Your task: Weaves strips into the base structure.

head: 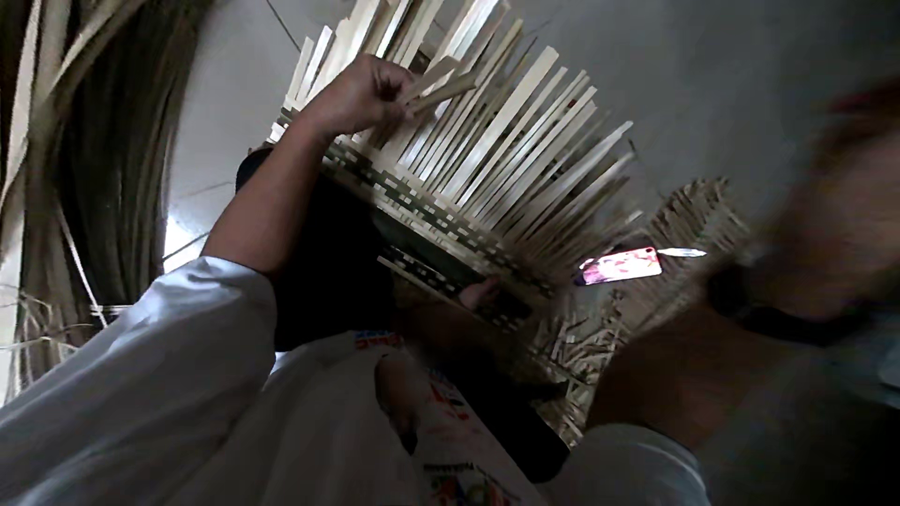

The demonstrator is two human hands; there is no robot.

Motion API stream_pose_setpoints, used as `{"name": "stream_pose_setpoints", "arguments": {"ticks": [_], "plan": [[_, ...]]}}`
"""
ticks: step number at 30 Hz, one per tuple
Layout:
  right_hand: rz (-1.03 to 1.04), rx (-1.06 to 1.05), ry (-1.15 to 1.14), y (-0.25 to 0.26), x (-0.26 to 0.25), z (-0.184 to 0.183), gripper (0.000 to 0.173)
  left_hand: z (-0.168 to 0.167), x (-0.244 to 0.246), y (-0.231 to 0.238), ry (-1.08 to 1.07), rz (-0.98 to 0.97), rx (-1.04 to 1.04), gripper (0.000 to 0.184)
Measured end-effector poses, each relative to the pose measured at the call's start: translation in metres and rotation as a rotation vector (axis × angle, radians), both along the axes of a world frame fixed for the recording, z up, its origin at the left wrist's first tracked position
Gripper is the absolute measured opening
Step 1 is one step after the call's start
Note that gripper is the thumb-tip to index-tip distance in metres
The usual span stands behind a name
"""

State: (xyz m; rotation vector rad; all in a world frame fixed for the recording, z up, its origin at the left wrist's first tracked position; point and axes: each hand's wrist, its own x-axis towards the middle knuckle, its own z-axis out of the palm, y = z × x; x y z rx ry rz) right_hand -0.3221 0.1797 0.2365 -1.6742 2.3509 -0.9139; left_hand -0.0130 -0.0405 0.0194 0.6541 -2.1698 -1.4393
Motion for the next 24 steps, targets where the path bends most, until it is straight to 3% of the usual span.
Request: {"name": "stream_pose_setpoints", "arguments": {"ticks": [2, 5, 7, 10, 14, 17, 21, 24], "plan": [[0.013, 0.235, -0.063, -0.041, 0.07, -0.035, 0.041, -0.001, 0.01, 0.001, 0.02, -0.025, -0.001, 0.011], [0.208, 0.365, 0.002, -0.071, 0.067, -0.136, 0.04, -0.006, 0.019, -0.004, 0.057, -0.076, 0.005, 0.011], [0.195, 0.492, 0.039, -0.067, 0.056, -0.168, 0.039, -0.004, 0.025, -0.009, 0.019, -0.051, 0.021, 0.013], [0.102, 0.58, 0.115, -0.042, 0.031, -0.174, 0.04, -0.002, 0.043, -0.028, -0.06, 0.199, 0.097, 0.035], [0.063, 0.606, 0.139, 0.004, -0.002, -0.158, 0.035, -0.022, 0.058, -0.067, 0.161, 0.712, 0.356, 0.009], [0.104, 0.525, 0.093, 0.032, -0.02, -0.159, 0.029, -0.018, 0.051, -0.062, 0.131, 0.619, 0.451, 0.014], [0.1, 0.474, 0.085, 0.036, -0.032, -0.17, 0.027, -0.034, 0.026, -0.072, -0.258, 0.403, 0.339, 0.038], [0.12, 0.456, 0.095, 0.039, -0.033, -0.168, 0.025, -0.039, 0.023, -0.078, -0.403, 0.297, 0.231, 0.04]]}}
